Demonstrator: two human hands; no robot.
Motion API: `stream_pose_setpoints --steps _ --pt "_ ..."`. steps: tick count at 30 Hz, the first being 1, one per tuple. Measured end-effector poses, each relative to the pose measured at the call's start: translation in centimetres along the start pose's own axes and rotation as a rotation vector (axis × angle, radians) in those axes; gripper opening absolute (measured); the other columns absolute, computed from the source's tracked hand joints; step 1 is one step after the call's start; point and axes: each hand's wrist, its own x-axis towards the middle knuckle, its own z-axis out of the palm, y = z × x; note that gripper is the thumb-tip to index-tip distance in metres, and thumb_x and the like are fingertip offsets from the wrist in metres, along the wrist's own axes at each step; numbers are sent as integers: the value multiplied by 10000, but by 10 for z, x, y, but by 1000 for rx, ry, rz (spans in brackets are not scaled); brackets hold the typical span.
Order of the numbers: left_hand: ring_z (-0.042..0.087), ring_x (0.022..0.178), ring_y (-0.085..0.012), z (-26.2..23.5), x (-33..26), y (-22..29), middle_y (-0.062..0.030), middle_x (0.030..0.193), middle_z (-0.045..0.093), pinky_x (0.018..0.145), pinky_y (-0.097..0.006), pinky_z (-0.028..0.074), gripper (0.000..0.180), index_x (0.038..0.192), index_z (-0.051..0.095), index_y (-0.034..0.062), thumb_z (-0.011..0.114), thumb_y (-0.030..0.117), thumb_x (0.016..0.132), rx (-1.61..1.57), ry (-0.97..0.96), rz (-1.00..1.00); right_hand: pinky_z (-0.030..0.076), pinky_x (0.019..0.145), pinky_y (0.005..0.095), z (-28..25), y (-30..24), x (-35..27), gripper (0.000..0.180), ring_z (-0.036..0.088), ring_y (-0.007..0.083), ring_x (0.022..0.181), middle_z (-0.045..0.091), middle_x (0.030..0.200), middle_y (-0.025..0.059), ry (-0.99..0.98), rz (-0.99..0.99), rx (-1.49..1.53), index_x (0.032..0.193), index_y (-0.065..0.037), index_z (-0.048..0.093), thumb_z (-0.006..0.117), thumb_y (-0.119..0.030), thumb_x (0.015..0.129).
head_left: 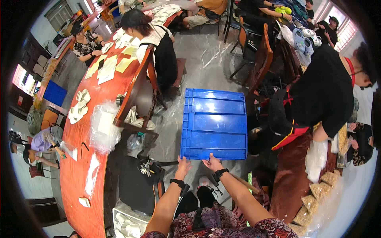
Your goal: Placing white slippers into plastic bags and organizing them in a workshop environment.
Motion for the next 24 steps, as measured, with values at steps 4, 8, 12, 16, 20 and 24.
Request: stream_pose_setpoints --steps 4,8,12,16,20,24 --pt "373 1141 -351 28 34 45 -86 1381 174 786 -492 412 616 1345 -62 257 377 276 913 -21 -25 38 529 543 396 39 -46 23 423 608 313 697 558 894 204 -102 23 78 1114 -44 238 504 -257 862" --pt "378 1135 -348 62 60 93 -84 1375 185 791 -491 407 638 1343 -44 253 415 274 900 -48 -33 20 514 591 335 80 -91 35 365 608 272 744 591 904 155 -78 51 -12 1040 -16 456 421 -347 889" --pt "378 1134 -357 89 97 147 -94 1341 245 809 -506 398 560 1322 70 224 430 256 895 -62 -82 35 506 537 312 123 -140 52 366 603 275 753 585 900 158 -80 38 34 1060 -20 454 415 -343 893" --pt "381 1134 -354 123 131 194 -99 1331 257 806 -499 409 516 1311 127 210 431 244 895 3 -84 1 496 519 300 157 -186 69 355 601 272 745 584 900 153 -98 -26 26 1065 -29 451 403 -339 898" --pt "383 1133 -350 158 164 237 -98 1329 255 781 -486 427 541 1323 101 209 431 238 895 57 -96 10 474 486 285 190 -241 92 343 601 259 733 586 906 141 -70 7 -13 1056 -46 454 383 -346 905" --pt "340 1176 -363 187 202 278 -136 1368 196 850 -519 373 680 1343 -57 195 442 265 887 81 -140 14 469 480 283 225 -285 107 345 600 256 734 582 911 144 -90 -37 -56 1049 -53 449 382 -358 903"
